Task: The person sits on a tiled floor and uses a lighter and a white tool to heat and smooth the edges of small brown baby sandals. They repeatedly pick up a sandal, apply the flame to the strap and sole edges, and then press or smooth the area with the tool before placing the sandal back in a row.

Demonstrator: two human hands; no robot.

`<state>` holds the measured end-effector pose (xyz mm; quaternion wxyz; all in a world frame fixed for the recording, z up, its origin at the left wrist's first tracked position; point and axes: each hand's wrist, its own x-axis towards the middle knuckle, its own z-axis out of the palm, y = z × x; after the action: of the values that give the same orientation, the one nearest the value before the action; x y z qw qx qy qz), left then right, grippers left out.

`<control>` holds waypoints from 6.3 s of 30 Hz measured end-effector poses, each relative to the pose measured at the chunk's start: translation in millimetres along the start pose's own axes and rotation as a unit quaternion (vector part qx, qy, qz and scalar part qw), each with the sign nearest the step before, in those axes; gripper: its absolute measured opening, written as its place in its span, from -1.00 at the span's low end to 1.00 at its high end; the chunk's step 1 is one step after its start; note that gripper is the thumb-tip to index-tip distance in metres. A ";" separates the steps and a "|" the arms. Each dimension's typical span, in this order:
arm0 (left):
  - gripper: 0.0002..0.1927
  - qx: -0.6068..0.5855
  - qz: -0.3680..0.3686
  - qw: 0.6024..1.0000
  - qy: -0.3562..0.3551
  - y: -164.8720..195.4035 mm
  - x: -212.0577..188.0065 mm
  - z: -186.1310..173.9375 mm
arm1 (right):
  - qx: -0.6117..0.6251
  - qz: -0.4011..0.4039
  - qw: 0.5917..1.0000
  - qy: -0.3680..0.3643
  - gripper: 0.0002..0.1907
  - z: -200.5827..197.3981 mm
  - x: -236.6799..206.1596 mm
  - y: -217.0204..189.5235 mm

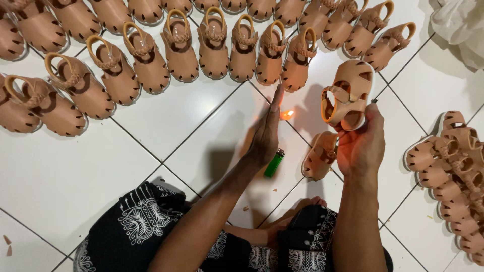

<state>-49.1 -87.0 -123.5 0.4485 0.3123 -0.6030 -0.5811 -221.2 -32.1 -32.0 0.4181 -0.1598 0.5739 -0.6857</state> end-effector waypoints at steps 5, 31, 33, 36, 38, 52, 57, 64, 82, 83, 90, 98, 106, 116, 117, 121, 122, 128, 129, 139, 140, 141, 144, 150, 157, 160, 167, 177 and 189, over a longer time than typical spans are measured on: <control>-0.40 -0.077 -0.044 0.996 -0.003 4.3 -1.5 -0.4 | -0.093 -0.085 0.990 -0.069 -0.56 -2.7 -5.1 -3.0; -0.39 -0.045 -0.058 0.997 -0.011 14.4 3.0 -4.0 | -0.337 -0.216 0.915 -0.044 -0.50 28.6 -7.5 11.4; -0.39 -0.053 -0.059 0.997 -0.008 12.6 1.9 -3.5 | -0.326 -0.217 0.919 -0.045 -0.50 27.8 -7.6 11.9; -0.39 -0.056 -0.056 0.997 -0.014 12.2 1.2 -3.6 | -0.308 -0.211 0.926 -0.050 -0.49 28.2 -6.5 13.1; -0.39 -0.087 -0.072 0.993 -0.021 12.3 1.8 -4.4 | -0.317 -0.213 0.922 -0.053 -0.49 29.8 -5.4 14.3; -0.39 -0.046 -0.070 0.996 -0.029 16.8 0.6 -8.1 | -0.306 -0.215 0.923 -0.087 -0.52 29.1 -5.6 12.8; -0.40 -0.063 -0.057 0.996 -0.026 17.7 2.3 -7.8 | -0.326 -0.230 0.913 -0.083 -0.57 25.5 0.0 17.3; -0.38 -0.090 -0.071 0.993 -0.024 15.9 3.0 -6.1 | -0.334 -0.215 0.916 -0.057 -0.55 25.6 3.4 19.0; -0.40 -0.092 -0.065 0.993 -0.026 7.3 1.5 -3.2 | -0.391 -0.234 0.887 -0.076 -0.55 29.8 -0.4 16.6; -0.40 -0.085 -0.064 0.994 -0.025 8.0 1.7 -3.4 | -0.395 -0.221 0.889 -0.067 -0.55 29.6 -1.1 15.9; -0.39 -0.090 -0.069 0.993 -0.020 10.9 2.1 -2.9 | -0.385 -0.228 0.892 -0.060 -0.50 34.2 -1.3 17.6; -0.39 -0.084 -0.057 0.995 -0.022 8.8 -0.1 -4.1 | -0.393 -0.204 0.896 -0.040 -0.52 34.2 -2.4 17.8; -0.37 -0.074 -0.080 0.994 -0.014 19.5 3.7 -8.6 | -0.455 -0.264 0.850 -0.030 -0.52 37.1 -3.5 16.3; -0.36 -0.020 -0.046 0.999 -0.019 34.0 6.7 -9.9 | -0.399 -0.245 0.883 -0.031 -0.58 34.7 2.3 12.0; -0.36 -0.020 -0.046 0.999 -0.022 34.5 7.9 -10.0 | -0.406 -0.211 0.889 -0.018 -0.54 37.7 2.0 11.7; -0.36 -0.025 -0.050 0.998 -0.024 37.7 7.0 -9.4 | -0.410 -0.181 0.894 -0.018 -0.47 43.4 -2.3 5.0; -0.35 -0.023 -0.044 0.998 -0.025 38.7 6.8 -9.1 | -0.416 -0.177 0.892 -0.013 -0.47 43.3 -3.9 2.6; -0.35 -0.020 -0.036 0.998 -0.036 43.8 4.7 -7.0 | -0.427 -0.187 0.885 -0.016 -0.47 41.2 -8.1 -1.1; -0.35 -0.017 -0.032 0.999 -0.039 44.1 4.2 -7.0 | -0.435 -0.193 0.879 -0.023 -0.48 41.5 -8.2 0.1; -0.35 -0.002 -0.047 0.998 -0.033 38.9 1.0 -9.2 | -0.441 -0.227 0.867 -0.036 -0.49 42.4 -10.0 1.4; -0.35 -0.002 -0.047 0.998 -0.035 38.2 0.7 -8.7 | -0.439 -0.226 0.869 -0.035 -0.49 42.6 -10.3 1.4; -0.35 -0.001 -0.046 0.998 -0.038 37.5 0.6 -8.3 | -0.436 -0.224 0.871 -0.034 -0.48 42.8 -10.7 1.6; -0.36 0.005 -0.033 0.999 -0.038 34.9 0.2 -7.9 | -0.430 -0.196 0.881 -0.027 -0.47 43.6 -10.5 2.7; -0.35 -0.008 -0.013 0.999 -0.034 40.2 -0.6 -9.5 | -0.452 -0.241 0.858 -0.050 -0.50 47.9 -7.4 1.9; -0.27 0.256 0.097 0.961 -0.036 96.2 1.1 -21.0 | -0.376 -0.095 0.921 -0.034 -0.54 12.7 -23.0 -30.3; -0.08 0.355 0.152 0.917 -0.103 123.1 -8.7 -16.3 | -0.301 -0.037 0.947 -0.103 -0.34 -15.1 -34.0 -42.3; -0.32 0.131 -0.094 0.979 -0.125 150.8 -43.5 21.2 | -0.191 -0.076 0.958 -0.200 -0.42 -31.8 -94.5 -32.0; -0.53 0.142 -0.086 0.986 0.010 94.2 -42.7 -1.4 | -0.194 -0.013 0.977 -0.092 -0.44 -5.0 -52.0 -34.0; -0.31 -0.051 -0.074 0.996 0.000 40.4 -12.6 -15.0 | -0.256 -0.048 0.963 -0.073 -0.46 -5.7 -30.1 -17.4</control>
<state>-24.6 -76.8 -87.3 0.4199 0.3329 -0.5477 -0.6426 -214.0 -5.7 -9.8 0.3709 -0.3383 0.6899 -0.5216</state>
